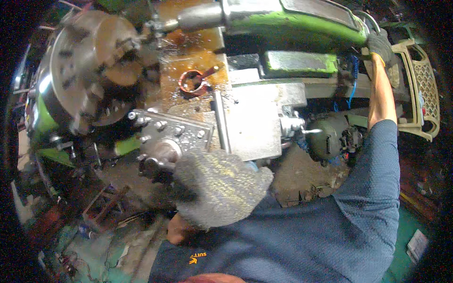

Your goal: The person operates a green industrial lathe, using gloved hands to manipulate the control levers and knobs. They adjust the tool post and engage the cutting tool against a rotating metal workpiece, generating metal shavings. The person also uses a blue air hose to blow away debris from the machine bed and work area.

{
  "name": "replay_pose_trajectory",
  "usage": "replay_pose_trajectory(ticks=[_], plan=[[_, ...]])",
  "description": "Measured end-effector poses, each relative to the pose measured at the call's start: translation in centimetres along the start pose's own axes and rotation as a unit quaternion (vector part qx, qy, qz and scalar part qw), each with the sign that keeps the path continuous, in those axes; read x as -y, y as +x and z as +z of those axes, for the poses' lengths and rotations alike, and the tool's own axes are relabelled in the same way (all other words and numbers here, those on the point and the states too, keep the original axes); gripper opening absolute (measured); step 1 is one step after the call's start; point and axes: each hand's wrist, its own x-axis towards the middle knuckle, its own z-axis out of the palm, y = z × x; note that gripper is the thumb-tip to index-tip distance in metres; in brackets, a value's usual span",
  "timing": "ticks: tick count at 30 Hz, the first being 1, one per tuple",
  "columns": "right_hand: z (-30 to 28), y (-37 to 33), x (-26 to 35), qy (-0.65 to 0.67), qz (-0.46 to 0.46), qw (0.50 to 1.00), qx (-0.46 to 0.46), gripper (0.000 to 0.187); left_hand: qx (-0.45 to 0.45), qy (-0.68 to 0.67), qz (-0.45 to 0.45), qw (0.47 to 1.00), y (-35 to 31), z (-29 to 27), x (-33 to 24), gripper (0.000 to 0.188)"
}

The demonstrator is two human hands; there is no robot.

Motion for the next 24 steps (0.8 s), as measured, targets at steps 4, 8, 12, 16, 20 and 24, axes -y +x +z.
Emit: replay_pose_trajectory(ticks=[4, 8, 12, 16, 20, 24], plan=[[-0.1, 1.0, -2.0, 0.006, 0.021, 1.0, 0.011, 0.054, -0.014, 0.003, 0.003, 1.0, 0.2, 0.0, -0.1, 0.013], [1.5, 3.3, -5.9, -0.004, 0.004, 1.0, -0.009, 0.072, -0.031, 0.011, 0.004, 0.999, 0.6, 0.3, 0.2, 0.014], [5.2, 3.2, -3.6, 0.402, 0.003, 0.914, 0.054, 0.068, -0.026, 0.063, -0.017, 0.998, 0.8, 0.2, -0.1, 0.014], [8.4, 10.5, -21.1, 0.509, -0.054, 0.857, 0.054, 0.058, -0.072, 0.042, 0.002, 0.997, -0.3, 1.5, 2.5, 0.014], [17.2, -1.6, -15.2, 0.35, -0.12, 0.928, 0.039, 0.041, -0.034, 0.159, -0.046, 0.986, -0.2, 1.4, -0.4, 0.015], [17.0, -5.2, -15.5, 0.133, -0.104, 0.971, 0.17, 0.06, -0.059, 0.198, -0.078, 0.975, -0.4, 2.1, -0.8, 0.015]])
